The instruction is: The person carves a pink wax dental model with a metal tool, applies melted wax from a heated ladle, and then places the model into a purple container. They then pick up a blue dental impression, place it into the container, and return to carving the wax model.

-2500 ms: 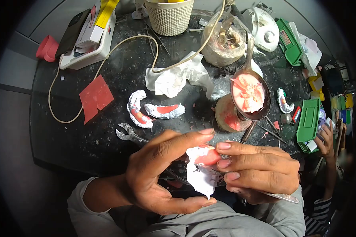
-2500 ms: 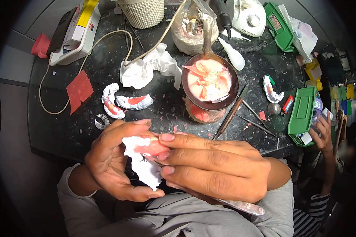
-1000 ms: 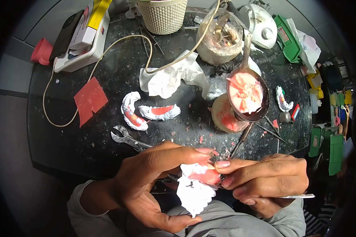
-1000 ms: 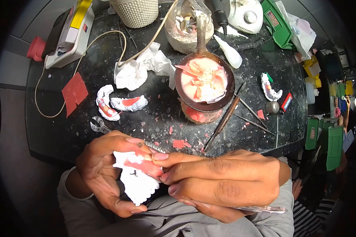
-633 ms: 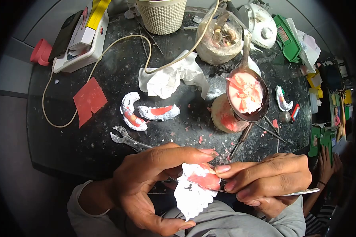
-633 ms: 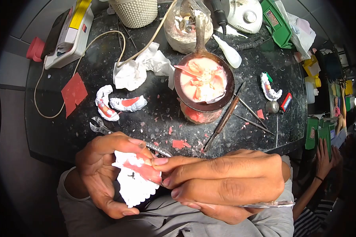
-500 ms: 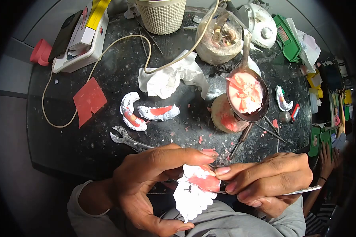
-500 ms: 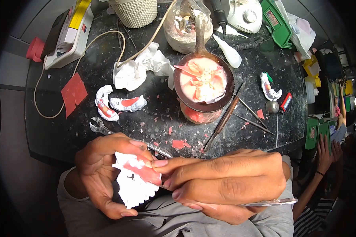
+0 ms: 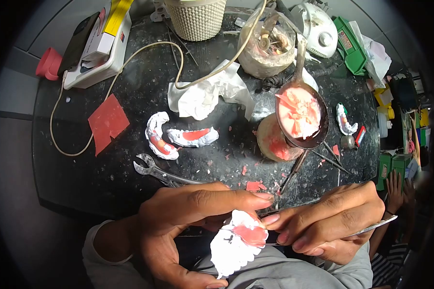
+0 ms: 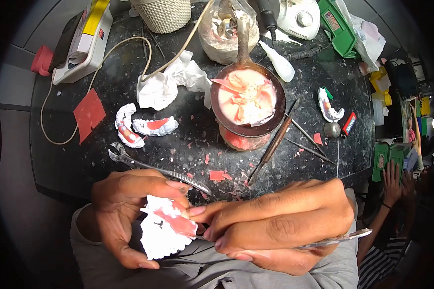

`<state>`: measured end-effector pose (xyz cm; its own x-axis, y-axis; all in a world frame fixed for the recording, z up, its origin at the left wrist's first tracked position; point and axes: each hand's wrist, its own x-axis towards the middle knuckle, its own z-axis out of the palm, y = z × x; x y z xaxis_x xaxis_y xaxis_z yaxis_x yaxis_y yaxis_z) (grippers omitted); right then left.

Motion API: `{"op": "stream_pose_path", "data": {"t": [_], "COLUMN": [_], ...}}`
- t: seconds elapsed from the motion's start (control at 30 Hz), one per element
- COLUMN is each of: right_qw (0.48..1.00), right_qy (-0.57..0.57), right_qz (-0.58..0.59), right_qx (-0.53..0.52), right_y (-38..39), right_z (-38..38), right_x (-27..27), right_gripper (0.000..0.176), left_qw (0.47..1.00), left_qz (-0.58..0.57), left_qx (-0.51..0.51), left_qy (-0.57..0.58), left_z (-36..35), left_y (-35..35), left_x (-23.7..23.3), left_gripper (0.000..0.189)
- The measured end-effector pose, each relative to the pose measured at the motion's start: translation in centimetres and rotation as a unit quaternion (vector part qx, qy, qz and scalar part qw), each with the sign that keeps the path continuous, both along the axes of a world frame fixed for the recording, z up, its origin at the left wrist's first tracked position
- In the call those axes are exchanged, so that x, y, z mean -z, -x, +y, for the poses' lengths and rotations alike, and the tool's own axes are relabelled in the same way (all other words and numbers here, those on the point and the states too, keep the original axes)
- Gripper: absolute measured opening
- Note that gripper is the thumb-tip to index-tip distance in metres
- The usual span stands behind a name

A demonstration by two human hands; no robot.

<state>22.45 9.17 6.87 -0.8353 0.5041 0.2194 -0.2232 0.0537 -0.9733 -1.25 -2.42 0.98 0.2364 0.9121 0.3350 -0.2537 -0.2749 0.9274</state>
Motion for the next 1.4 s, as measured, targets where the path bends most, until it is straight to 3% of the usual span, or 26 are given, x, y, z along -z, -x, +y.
{"op": "stream_pose_path", "data": {"t": [0.9, 1.03, 1.33, 1.4], "right_qw": [0.998, 0.999, 0.993, 0.994], "right_qy": [0.047, 0.040, -0.033, -0.052], "right_qz": [-0.031, -0.009, -0.083, -0.087], "right_qx": [-0.020, -0.029, -0.081, -0.037], "right_y": [-0.4, -0.4, -0.2, -0.4], "right_z": [-0.3, -0.3, 0.6, 0.7], "right_x": [-0.5, 0.0, -1.1, -0.9], "right_gripper": [0.010, 0.009, 0.012, 0.010], "left_qw": [0.980, 0.972, 0.970, 0.974], "left_qz": [-0.074, -0.110, -0.126, -0.098], "left_qx": [0.130, 0.129, 0.105, 0.078], "left_qy": [0.130, 0.164, 0.181, 0.189], "left_z": [0.4, 0.1, 0.1, 0.4], "left_y": [1.2, 0.8, 0.3, 0.7], "left_x": [-0.7, -0.9, -1.0, -1.4], "left_gripper": [0.090, 0.090, 0.091, 0.098]}}
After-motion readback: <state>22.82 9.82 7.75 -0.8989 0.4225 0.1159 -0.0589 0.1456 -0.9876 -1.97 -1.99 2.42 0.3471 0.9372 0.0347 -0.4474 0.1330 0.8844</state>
